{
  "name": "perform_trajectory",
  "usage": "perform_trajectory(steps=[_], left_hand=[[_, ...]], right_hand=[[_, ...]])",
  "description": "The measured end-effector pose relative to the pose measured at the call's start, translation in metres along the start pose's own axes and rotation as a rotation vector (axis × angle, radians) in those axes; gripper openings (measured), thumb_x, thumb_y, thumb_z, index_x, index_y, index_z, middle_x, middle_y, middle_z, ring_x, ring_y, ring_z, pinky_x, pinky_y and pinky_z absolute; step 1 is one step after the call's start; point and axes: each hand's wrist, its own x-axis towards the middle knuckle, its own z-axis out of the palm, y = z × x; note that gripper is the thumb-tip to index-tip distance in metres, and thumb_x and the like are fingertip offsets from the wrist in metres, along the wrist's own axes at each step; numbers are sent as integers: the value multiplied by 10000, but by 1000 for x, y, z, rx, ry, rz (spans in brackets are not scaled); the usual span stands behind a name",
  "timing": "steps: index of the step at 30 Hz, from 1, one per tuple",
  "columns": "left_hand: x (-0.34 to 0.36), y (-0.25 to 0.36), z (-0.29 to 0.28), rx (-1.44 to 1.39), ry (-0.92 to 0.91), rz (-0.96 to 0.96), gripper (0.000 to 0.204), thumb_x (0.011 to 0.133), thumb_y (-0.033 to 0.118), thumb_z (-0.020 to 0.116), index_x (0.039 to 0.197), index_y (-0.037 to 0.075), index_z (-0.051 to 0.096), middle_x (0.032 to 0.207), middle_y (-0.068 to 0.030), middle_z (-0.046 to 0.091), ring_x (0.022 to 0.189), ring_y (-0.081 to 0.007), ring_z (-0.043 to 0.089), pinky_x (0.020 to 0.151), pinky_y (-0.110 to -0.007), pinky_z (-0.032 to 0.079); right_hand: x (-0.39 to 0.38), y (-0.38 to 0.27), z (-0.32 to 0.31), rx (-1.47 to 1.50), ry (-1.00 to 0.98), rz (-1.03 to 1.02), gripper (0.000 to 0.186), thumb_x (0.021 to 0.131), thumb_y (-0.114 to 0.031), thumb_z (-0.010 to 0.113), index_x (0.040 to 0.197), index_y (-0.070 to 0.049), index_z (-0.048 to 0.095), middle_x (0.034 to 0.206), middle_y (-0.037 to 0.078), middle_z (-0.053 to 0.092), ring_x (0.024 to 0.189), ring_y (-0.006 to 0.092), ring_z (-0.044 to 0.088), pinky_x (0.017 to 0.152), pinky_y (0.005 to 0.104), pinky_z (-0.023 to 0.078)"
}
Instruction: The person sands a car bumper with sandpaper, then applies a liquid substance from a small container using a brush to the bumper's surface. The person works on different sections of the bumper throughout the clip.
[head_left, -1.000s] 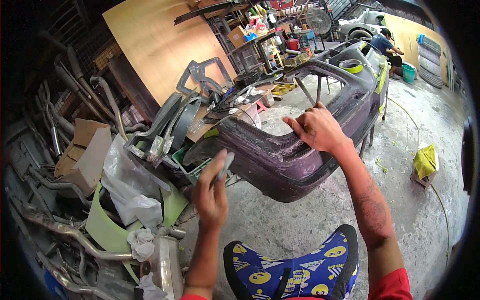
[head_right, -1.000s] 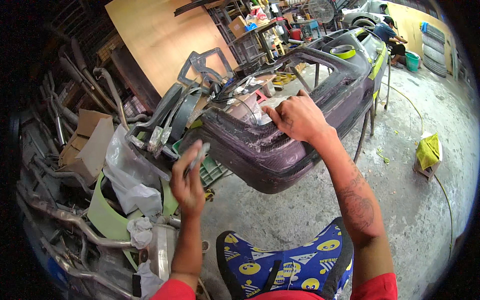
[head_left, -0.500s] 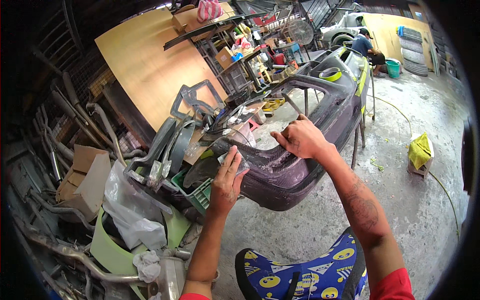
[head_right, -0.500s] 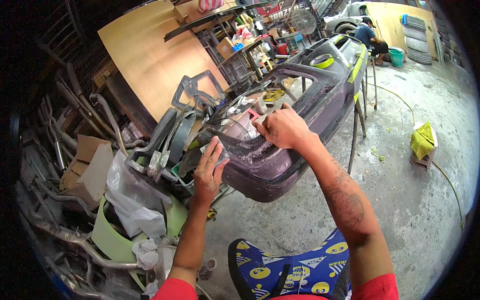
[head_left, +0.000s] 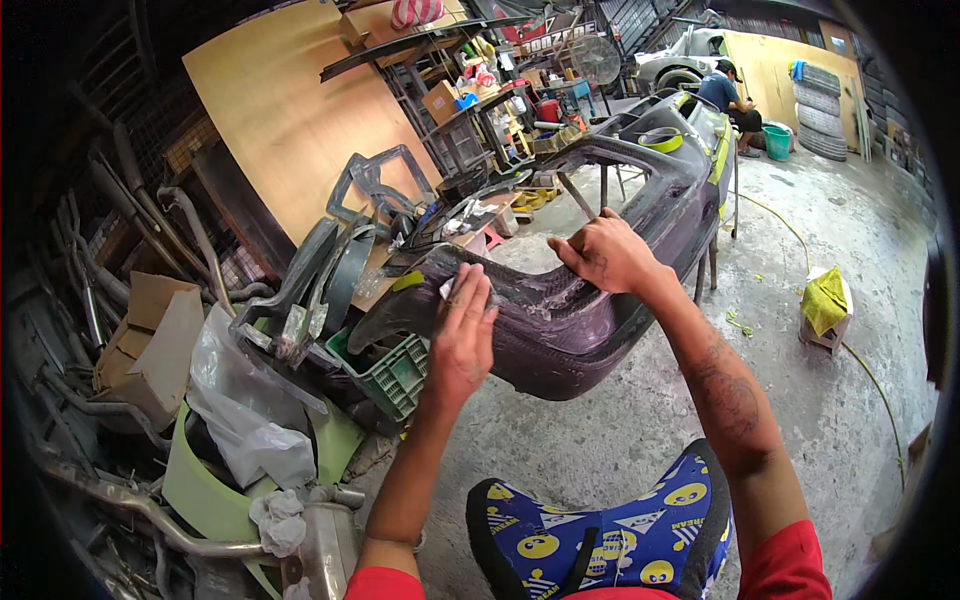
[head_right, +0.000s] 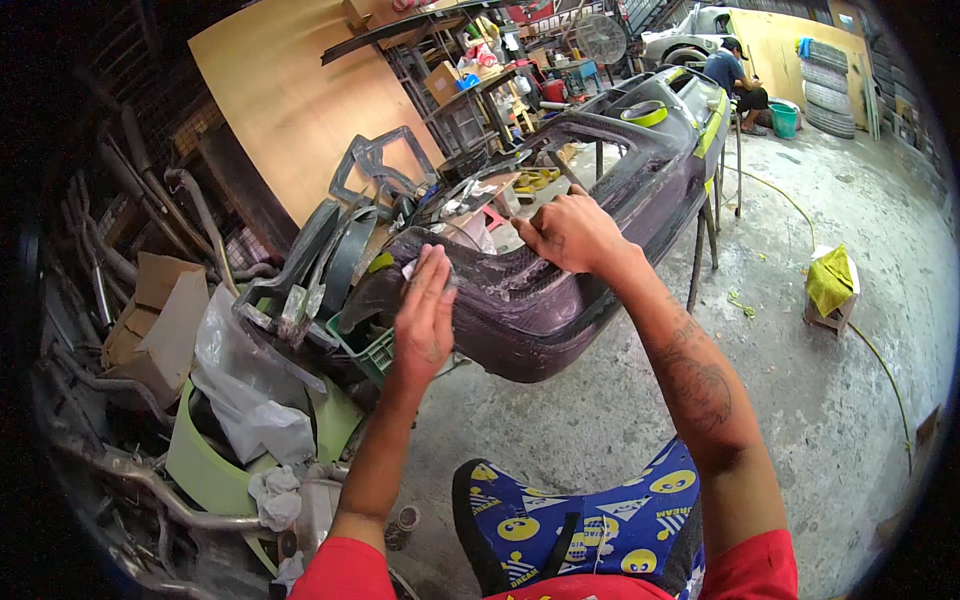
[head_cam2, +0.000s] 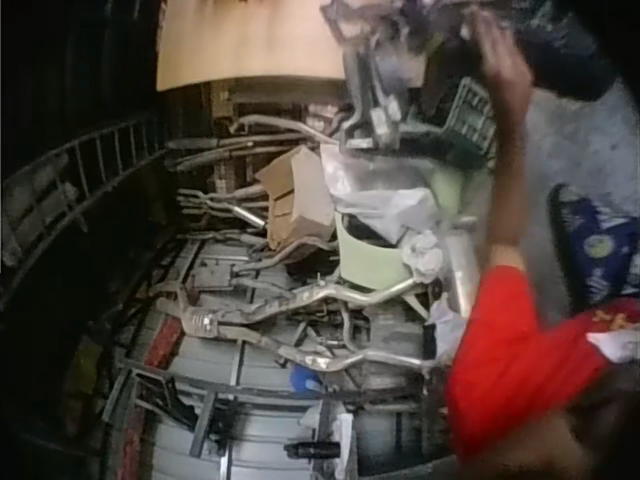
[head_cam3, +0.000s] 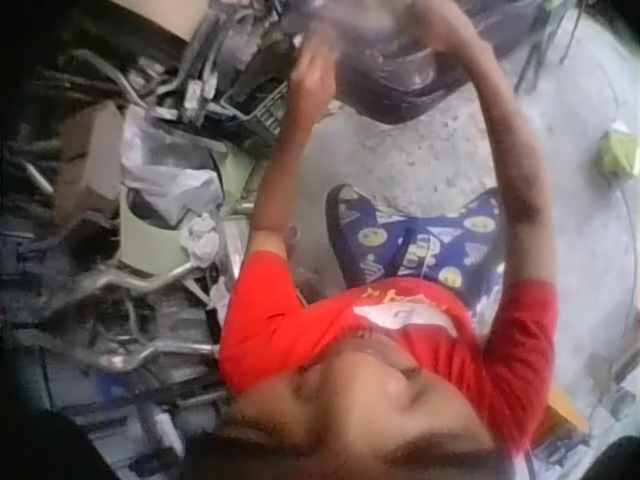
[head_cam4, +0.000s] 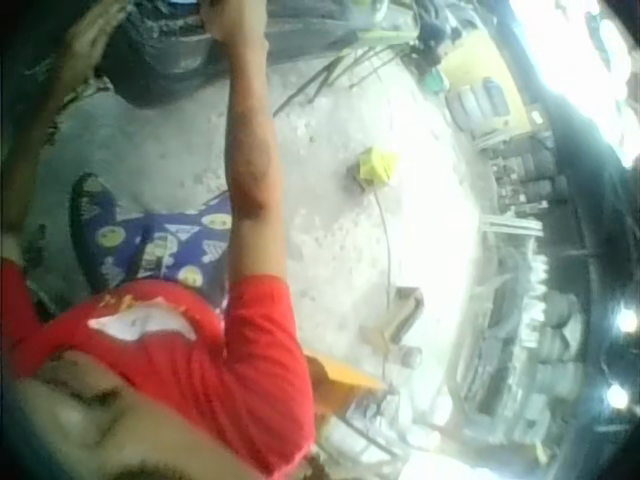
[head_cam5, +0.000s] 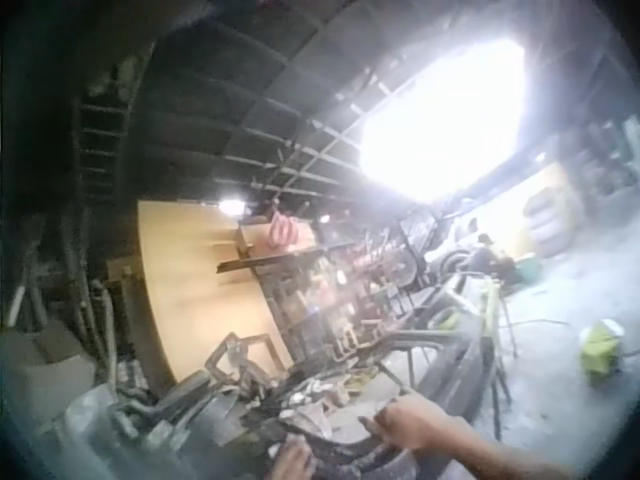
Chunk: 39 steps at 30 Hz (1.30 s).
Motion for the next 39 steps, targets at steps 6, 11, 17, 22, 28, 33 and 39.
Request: perform_trajectory(steps=[6, 11, 17, 22, 28, 33, 39], left_hand=[[-1, 1, -1, 56, -77, 87, 410, 1005, 26, 582, 1388, -114, 549, 1467, -264, 536, 1418, -422, 470, 1168, -475, 387], [-8, 26, -3, 26, -160, 11, 418, 1022, 30, 541, 1416, -108, 524, 1506, -258, 499, 1446, -403, 440, 1179, -467, 369], [-9, 9, -5, 46, -42, -19, 416, 1008, 21, 559, 1397, -125, 534, 1497, -258, 508, 1441, -400, 448, 1180, -470, 368], [-8, 2, -4, 34, -15, -38, 393, 1023, 5, 526, 1398, -111, 538, 1496, -257, 510, 1437, -400, 450, 1175, -441, 380], [-19, 10, 1, 49, -120, 87, 401, 1029, 17, 503, 1413, -94, 541, 1509, -251, 507, 1444, -404, 444, 1185, -464, 358], [-8, 9, -1, 9, 4, -99, 385, 1036, 12, 499, 1393, -129, 530, 1506, -269, 493, 1457, -414, 418, 1197, -496, 344], [-3, -1, -9, -22, 40, -156, 397, 1040, 6, 461, 1415, -108, 526, 1506, -258, 502, 1446, -411, 436, 1189, -474, 359]], right_hand=[[0, 5, 3, -6, -36, -5, 581, 1043, -371, 522, 598, -15, 633, 605, 217, 590, 648, 444, 575, 783, 472, 455], [3, -3, 4, 5, -18, -4, 533, 1005, -333, 565, 580, -23, 653, 578, 209, 598, 625, 441, 598, 768, 483, 481], [3, -5, 2, 20, 0, -15, 533, 1008, -331, 560, 590, -12, 647, 578, 206, 599, 626, 440, 607, 783, 482, 490], [-1, -3, -6, -21, 10, 3, 555, 1010, -337, 552, 559, -24, 638, 578, 200, 607, 612, 434, 612, 801, 481, 498], [1, 3, 9, 43, 19, 38, 577, 993, -365, 579, 546, -2, 609, 583, 231, 589, 605, 440, 618, 689, 494, 517], [2, 4, 10, 14, -8, 33, 561, 1004, -391, 547, 588, -26, 642, 605, 196, 625, 666, 422, 629, 815, 469, 482], [-1, 4, 2, 32, -6, 10, 562, 1011, -376, 542, 588, -16, 629, 588, 205, 601, 652, 434, 603, 794, 477, 473]])
